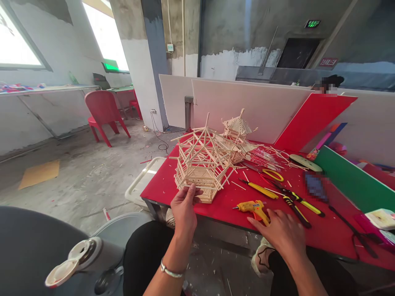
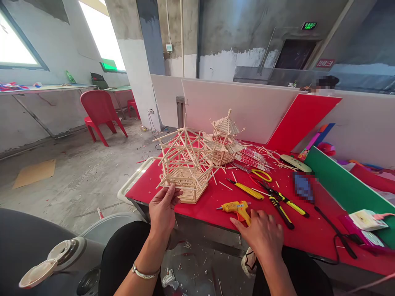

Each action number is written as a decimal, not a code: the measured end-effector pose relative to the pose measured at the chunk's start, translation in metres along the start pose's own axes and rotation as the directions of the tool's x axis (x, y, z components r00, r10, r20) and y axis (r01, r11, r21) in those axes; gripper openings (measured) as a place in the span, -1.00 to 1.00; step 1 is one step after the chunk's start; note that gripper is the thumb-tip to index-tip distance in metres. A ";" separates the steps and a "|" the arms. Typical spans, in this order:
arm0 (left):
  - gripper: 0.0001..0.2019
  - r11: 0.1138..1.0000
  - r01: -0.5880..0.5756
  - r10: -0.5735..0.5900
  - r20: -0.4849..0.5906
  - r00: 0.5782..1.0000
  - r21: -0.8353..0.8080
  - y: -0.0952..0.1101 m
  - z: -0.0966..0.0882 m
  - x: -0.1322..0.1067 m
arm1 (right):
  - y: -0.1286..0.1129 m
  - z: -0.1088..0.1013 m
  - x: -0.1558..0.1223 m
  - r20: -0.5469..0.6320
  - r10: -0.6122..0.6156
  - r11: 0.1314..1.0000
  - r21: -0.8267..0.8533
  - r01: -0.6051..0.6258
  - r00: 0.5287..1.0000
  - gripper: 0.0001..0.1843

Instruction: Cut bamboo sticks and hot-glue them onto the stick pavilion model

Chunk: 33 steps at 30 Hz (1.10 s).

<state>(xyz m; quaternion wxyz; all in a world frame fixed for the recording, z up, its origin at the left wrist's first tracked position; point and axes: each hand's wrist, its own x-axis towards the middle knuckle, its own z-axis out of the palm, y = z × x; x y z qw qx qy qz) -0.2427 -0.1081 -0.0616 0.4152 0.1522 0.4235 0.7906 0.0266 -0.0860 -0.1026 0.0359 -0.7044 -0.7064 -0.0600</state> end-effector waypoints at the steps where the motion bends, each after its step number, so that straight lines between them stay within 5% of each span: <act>1: -0.77 1.000 0.000 0.000 0.002 1.000 0.003 0.000 0.000 0.000 | -0.002 -0.005 -0.001 -0.054 0.000 1.000 0.002 0.001 0.999 -0.31; 5: -0.76 1.000 0.010 -0.010 -0.002 1.000 0.003 0.001 0.002 -0.001 | -0.021 -0.018 -0.009 -0.113 -0.007 0.909 0.414 0.053 0.994 -0.52; 10: -0.75 1.000 0.005 -0.005 -0.011 1.000 0.018 0.001 0.003 -0.001 | -0.082 -0.029 -0.028 0.091 -0.212 0.350 0.937 -0.012 0.973 -0.63; 14: -0.75 1.000 0.002 -0.002 -0.019 1.000 0.024 0.001 0.003 -0.002 | -0.138 -0.036 -0.038 0.334 -0.247 -0.154 0.913 -0.377 0.910 -0.57; 18: -0.73 0.999 0.017 -0.017 0.003 1.000 0.044 0.002 0.002 -0.004 | -0.175 -0.045 -0.032 0.431 -0.182 -0.479 0.746 -0.462 0.884 -0.50; 23: -0.70 0.997 0.036 -0.037 0.021 0.999 0.072 0.004 0.002 -0.006 | -0.195 -0.062 -0.021 0.457 -0.180 -0.633 0.624 -0.458 0.871 -0.48; 33: -0.67 0.992 0.121 -0.122 0.034 0.992 0.027 0.003 0.002 -0.006 | -0.201 -0.058 -0.016 0.476 -0.191 -0.680 0.567 -0.465 0.859 -0.52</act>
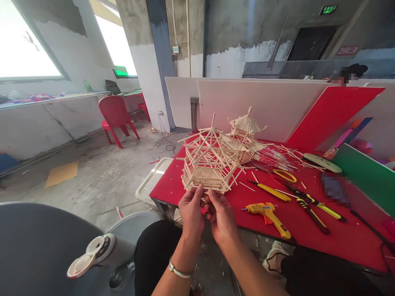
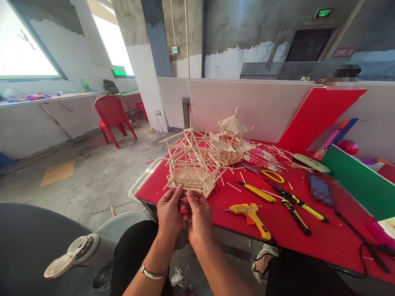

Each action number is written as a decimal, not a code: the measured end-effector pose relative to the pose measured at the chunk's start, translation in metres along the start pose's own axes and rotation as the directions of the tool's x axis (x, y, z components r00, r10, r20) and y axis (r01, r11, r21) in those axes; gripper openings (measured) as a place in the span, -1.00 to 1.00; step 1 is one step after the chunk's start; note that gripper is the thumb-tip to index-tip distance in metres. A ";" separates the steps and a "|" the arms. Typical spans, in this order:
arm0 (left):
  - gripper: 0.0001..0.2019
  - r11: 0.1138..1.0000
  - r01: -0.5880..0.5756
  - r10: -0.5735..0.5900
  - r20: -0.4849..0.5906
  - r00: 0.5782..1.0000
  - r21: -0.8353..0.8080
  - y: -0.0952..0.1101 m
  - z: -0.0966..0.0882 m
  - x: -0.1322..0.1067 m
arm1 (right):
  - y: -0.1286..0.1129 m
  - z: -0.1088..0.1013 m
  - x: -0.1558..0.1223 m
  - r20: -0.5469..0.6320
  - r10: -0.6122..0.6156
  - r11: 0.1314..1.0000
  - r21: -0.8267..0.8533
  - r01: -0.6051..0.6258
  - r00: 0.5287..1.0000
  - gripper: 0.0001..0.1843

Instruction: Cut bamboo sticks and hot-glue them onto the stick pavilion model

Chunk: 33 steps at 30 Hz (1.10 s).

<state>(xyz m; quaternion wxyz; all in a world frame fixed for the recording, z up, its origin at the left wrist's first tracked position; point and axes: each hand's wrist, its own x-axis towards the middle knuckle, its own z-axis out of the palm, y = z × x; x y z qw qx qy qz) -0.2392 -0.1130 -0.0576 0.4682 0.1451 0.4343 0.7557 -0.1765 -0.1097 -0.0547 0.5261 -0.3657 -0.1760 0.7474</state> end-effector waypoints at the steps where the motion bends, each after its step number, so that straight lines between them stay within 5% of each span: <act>1: -0.67 1.000 -0.002 0.002 0.001 1.000 -0.003 0.000 0.000 0.000 | 0.000 0.000 0.001 0.003 -0.001 1.000 0.003 0.001 1.000 -0.51; 33: -0.65 0.999 0.038 -0.037 0.024 0.999 -0.029 -0.006 0.003 0.002 | -0.002 -0.001 0.010 -0.021 -0.035 0.999 0.023 0.036 0.999 -0.54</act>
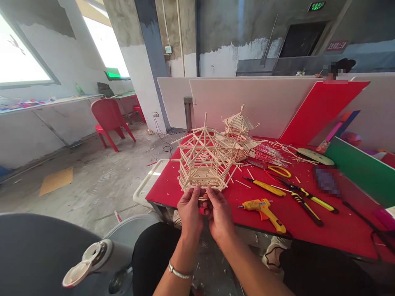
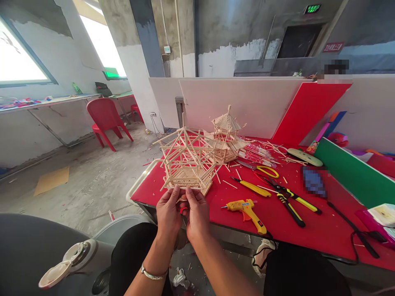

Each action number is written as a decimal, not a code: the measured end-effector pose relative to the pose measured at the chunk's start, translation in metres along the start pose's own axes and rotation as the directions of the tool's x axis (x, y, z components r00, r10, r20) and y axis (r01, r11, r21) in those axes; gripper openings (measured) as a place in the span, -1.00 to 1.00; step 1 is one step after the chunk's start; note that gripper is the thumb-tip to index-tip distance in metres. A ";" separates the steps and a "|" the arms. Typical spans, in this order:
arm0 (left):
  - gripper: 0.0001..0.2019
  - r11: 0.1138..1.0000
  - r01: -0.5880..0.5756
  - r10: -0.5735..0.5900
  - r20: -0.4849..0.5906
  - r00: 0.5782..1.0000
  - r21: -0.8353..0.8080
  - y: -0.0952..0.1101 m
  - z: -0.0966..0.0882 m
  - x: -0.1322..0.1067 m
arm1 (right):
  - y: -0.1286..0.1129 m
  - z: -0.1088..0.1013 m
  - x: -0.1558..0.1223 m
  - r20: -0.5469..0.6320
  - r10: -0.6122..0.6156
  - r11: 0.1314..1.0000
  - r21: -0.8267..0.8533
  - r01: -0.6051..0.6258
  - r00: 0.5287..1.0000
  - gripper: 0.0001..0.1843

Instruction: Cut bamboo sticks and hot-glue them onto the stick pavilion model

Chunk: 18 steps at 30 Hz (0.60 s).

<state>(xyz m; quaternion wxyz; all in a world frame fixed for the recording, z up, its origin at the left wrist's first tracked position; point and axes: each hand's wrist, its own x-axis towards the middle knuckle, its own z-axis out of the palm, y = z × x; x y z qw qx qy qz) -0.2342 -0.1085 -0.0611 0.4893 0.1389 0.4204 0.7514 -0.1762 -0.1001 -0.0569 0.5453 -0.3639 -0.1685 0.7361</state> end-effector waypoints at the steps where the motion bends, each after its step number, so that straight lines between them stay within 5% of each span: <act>1: -0.65 1.000 -0.001 0.001 -0.002 1.000 -0.005 0.000 0.000 0.000 | 0.000 0.000 0.000 -0.003 0.000 1.000 -0.003 0.000 1.000 -0.54; 18: -0.68 0.999 -0.044 0.044 -0.014 0.999 0.020 0.002 0.002 -0.003 | -0.002 -0.002 0.000 0.001 0.001 1.000 -0.022 -0.001 1.000 -0.55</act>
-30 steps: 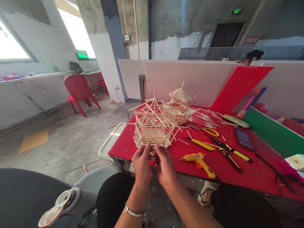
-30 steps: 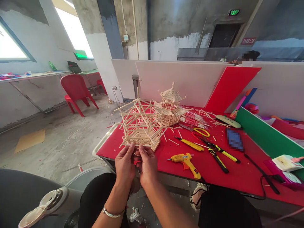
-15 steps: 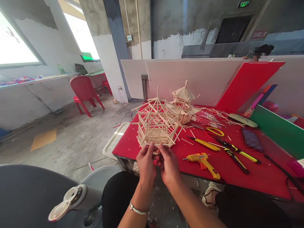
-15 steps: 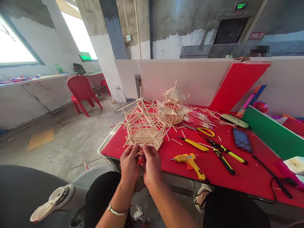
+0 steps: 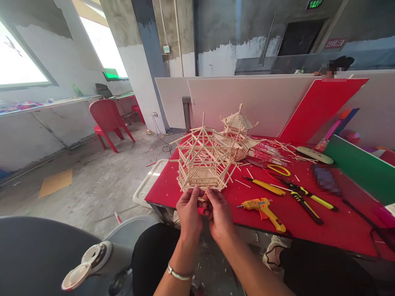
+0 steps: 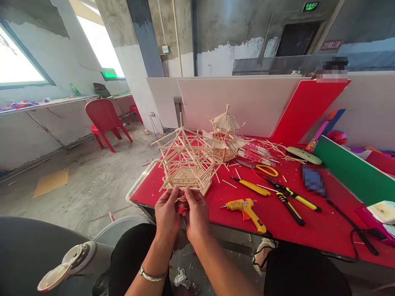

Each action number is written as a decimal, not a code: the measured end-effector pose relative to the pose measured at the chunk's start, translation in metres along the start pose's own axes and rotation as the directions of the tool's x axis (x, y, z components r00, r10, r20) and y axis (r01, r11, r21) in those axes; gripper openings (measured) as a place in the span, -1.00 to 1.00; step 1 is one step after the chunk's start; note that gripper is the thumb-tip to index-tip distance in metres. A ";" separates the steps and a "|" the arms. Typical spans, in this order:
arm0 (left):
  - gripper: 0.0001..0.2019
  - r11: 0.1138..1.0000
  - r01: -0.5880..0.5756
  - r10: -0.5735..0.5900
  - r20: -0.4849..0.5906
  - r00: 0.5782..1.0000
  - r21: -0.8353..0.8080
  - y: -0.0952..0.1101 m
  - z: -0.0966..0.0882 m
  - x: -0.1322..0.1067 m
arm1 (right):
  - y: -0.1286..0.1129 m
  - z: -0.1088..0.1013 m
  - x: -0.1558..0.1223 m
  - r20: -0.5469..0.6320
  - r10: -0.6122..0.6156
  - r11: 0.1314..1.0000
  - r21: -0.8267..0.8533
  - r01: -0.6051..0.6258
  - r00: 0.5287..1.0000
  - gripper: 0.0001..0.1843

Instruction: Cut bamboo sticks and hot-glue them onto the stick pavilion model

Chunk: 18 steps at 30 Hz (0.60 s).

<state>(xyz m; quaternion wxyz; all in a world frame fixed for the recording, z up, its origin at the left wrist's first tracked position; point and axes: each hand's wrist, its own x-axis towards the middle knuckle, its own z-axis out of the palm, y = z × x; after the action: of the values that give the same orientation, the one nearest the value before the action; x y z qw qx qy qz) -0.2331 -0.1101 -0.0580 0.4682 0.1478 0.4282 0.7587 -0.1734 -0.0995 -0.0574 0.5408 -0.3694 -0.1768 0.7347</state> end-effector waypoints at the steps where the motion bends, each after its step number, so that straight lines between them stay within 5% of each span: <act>1: -0.67 1.000 0.004 -0.004 -0.004 1.000 -0.001 0.000 0.000 0.000 | 0.000 0.000 0.000 0.000 0.002 1.000 0.002 -0.002 1.000 -0.55; 18: -0.66 1.000 -0.009 0.009 -0.029 1.000 -0.005 -0.001 0.004 0.001 | 0.000 0.000 0.003 -0.005 -0.004 0.999 0.032 0.004 1.000 -0.52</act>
<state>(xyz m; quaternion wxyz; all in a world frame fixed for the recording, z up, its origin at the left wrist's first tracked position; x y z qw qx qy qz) -0.2307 -0.1072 -0.0564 0.4588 0.1374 0.4322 0.7641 -0.1738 -0.0965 -0.0579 0.5485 -0.3622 -0.1643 0.7355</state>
